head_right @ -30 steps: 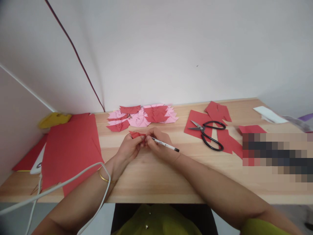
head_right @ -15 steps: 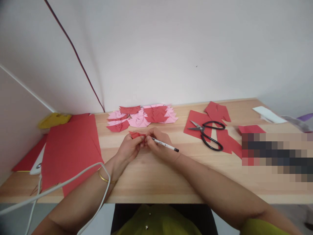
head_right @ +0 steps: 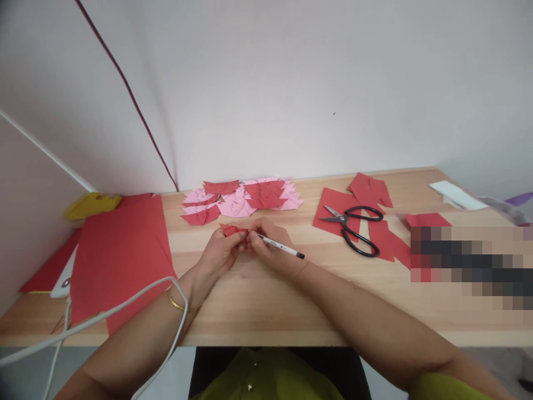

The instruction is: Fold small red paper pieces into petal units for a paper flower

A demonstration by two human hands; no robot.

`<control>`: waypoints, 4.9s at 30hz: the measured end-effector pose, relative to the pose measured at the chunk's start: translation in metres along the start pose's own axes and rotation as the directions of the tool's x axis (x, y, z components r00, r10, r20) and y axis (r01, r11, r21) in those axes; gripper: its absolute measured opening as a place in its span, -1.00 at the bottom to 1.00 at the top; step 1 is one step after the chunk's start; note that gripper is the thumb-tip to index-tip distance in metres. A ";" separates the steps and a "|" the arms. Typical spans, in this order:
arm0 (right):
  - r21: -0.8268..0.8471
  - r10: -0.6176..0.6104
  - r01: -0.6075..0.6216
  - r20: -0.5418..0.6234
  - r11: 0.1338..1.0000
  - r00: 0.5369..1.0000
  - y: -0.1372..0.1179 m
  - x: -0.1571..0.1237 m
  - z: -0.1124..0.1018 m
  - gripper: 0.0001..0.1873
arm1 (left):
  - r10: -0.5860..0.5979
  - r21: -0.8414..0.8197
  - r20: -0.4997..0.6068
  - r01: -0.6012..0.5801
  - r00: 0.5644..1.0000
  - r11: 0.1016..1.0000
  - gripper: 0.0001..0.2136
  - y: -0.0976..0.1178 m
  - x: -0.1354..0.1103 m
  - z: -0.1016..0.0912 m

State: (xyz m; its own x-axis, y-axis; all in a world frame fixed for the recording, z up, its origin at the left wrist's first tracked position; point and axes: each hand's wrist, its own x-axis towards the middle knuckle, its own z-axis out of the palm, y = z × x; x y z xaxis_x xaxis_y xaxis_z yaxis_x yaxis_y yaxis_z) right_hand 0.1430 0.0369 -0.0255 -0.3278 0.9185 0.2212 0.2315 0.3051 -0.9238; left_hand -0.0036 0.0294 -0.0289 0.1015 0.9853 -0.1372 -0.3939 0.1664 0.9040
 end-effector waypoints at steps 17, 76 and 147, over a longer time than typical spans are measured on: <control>-0.388 -0.373 0.307 -0.107 0.869 0.922 0.017 0.013 -0.016 -0.84 | 0.060 -0.067 -0.105 -0.067 0.993 0.996 -0.87 0.004 0.008 -0.010; 0.061 0.244 -0.243 -0.014 0.968 0.970 0.018 0.024 -0.031 -0.68 | 0.158 0.250 -0.142 -0.119 0.977 0.961 -0.82 0.004 0.018 -0.025; -0.757 0.045 0.158 0.240 0.634 0.970 -0.022 0.167 0.038 -0.72 | 0.379 0.804 0.099 -0.298 0.920 0.514 -0.83 -0.001 0.014 -0.024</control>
State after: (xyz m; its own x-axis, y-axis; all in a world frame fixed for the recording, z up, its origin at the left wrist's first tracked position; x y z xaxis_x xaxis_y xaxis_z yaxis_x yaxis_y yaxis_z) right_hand 0.0483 0.1736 0.0196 -0.5274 0.8440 0.0979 0.7884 0.5291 -0.3138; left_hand -0.0242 0.0440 -0.0415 0.0342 0.9659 0.2567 0.5015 -0.2388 0.8315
